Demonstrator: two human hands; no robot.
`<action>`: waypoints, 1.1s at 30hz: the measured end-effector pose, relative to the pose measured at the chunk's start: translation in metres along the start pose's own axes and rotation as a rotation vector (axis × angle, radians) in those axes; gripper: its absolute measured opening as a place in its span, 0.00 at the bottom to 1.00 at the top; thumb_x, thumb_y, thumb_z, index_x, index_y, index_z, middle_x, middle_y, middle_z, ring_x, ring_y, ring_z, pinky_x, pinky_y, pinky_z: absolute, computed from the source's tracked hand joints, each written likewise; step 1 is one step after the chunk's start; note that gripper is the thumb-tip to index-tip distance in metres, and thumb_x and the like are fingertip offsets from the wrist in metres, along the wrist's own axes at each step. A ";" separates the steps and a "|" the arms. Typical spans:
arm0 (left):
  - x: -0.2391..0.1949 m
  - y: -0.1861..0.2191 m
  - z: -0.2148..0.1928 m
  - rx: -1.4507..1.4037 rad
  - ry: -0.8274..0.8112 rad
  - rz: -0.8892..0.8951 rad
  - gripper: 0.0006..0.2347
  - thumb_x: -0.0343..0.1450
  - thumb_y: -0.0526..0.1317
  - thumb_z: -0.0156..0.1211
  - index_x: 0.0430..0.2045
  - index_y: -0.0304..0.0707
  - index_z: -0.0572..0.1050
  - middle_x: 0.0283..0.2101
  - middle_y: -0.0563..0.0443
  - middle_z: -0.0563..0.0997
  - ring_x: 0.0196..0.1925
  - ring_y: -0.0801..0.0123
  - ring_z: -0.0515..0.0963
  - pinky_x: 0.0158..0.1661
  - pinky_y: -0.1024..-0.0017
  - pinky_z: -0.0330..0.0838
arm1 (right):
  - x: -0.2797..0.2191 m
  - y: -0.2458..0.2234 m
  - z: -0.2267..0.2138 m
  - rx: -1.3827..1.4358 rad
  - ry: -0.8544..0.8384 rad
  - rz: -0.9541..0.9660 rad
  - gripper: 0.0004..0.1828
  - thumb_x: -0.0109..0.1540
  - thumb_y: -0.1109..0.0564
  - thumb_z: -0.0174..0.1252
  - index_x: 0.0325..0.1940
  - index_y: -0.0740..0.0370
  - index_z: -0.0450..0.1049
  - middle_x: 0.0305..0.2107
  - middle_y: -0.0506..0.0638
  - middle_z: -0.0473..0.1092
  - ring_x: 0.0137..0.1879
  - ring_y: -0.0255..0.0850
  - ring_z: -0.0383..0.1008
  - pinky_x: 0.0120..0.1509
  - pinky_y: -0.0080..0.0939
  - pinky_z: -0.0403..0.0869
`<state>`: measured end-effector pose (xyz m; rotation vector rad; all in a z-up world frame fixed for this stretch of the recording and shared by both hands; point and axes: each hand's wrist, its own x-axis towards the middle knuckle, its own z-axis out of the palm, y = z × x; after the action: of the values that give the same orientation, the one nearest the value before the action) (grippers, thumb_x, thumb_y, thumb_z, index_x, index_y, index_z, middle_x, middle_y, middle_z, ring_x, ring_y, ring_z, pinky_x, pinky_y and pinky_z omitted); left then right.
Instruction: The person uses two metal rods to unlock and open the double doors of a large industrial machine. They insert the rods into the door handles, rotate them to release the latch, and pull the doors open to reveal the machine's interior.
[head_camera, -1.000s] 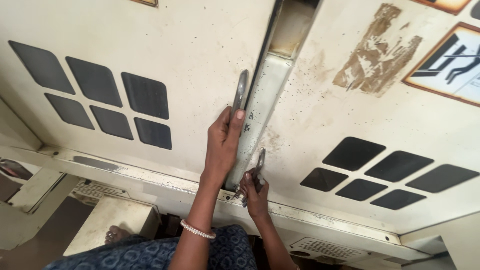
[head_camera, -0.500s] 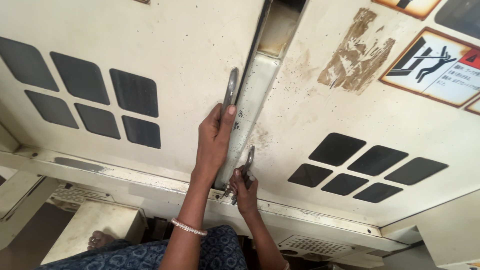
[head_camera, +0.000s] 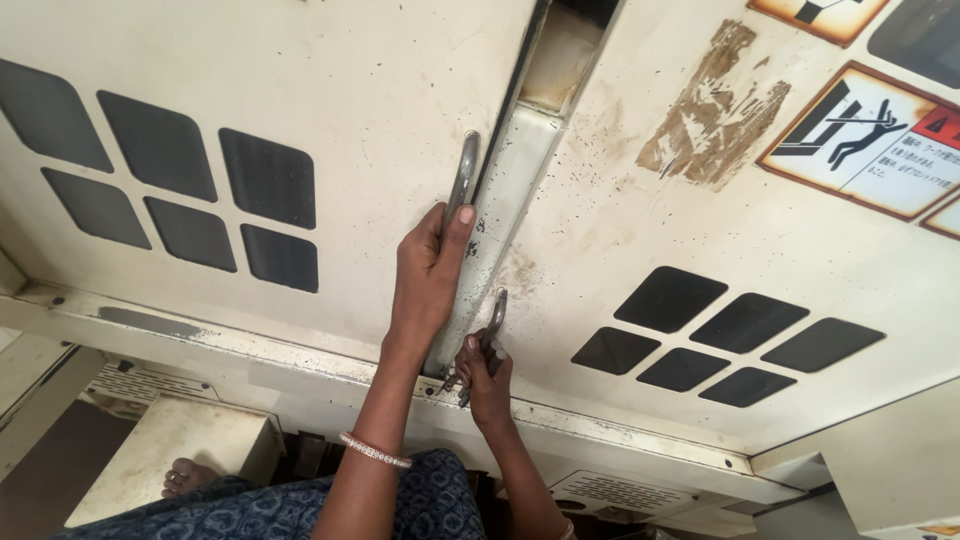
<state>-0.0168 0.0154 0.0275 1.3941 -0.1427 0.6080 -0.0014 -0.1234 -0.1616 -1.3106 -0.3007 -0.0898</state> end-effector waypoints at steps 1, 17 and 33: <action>0.000 0.000 0.001 -0.001 0.001 -0.001 0.21 0.76 0.56 0.52 0.21 0.39 0.69 0.21 0.62 0.59 0.27 0.80 0.57 0.27 0.74 0.53 | 0.000 0.000 -0.001 0.005 0.000 0.002 0.15 0.69 0.49 0.56 0.36 0.62 0.67 0.18 0.43 0.59 0.23 0.30 0.55 0.27 0.33 0.56; 0.000 -0.005 0.005 -0.028 0.046 -0.019 0.20 0.74 0.58 0.53 0.20 0.42 0.71 0.18 0.64 0.61 0.22 0.81 0.57 0.23 0.74 0.52 | 0.000 0.005 0.001 -0.009 0.033 -0.034 0.16 0.68 0.50 0.55 0.32 0.61 0.64 0.17 0.43 0.58 0.22 0.30 0.55 0.26 0.34 0.56; -0.016 0.002 0.044 -0.039 0.067 -0.079 0.21 0.74 0.55 0.57 0.17 0.38 0.66 0.16 0.61 0.60 0.20 0.81 0.56 0.20 0.74 0.52 | 0.004 0.032 -0.008 -0.080 0.003 -0.160 0.11 0.65 0.55 0.56 0.38 0.68 0.72 0.28 0.47 0.74 0.33 0.32 0.71 0.35 0.36 0.70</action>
<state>-0.0198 -0.0311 0.0311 1.3335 -0.0456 0.5831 0.0113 -0.1219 -0.1919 -1.3646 -0.4026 -0.2405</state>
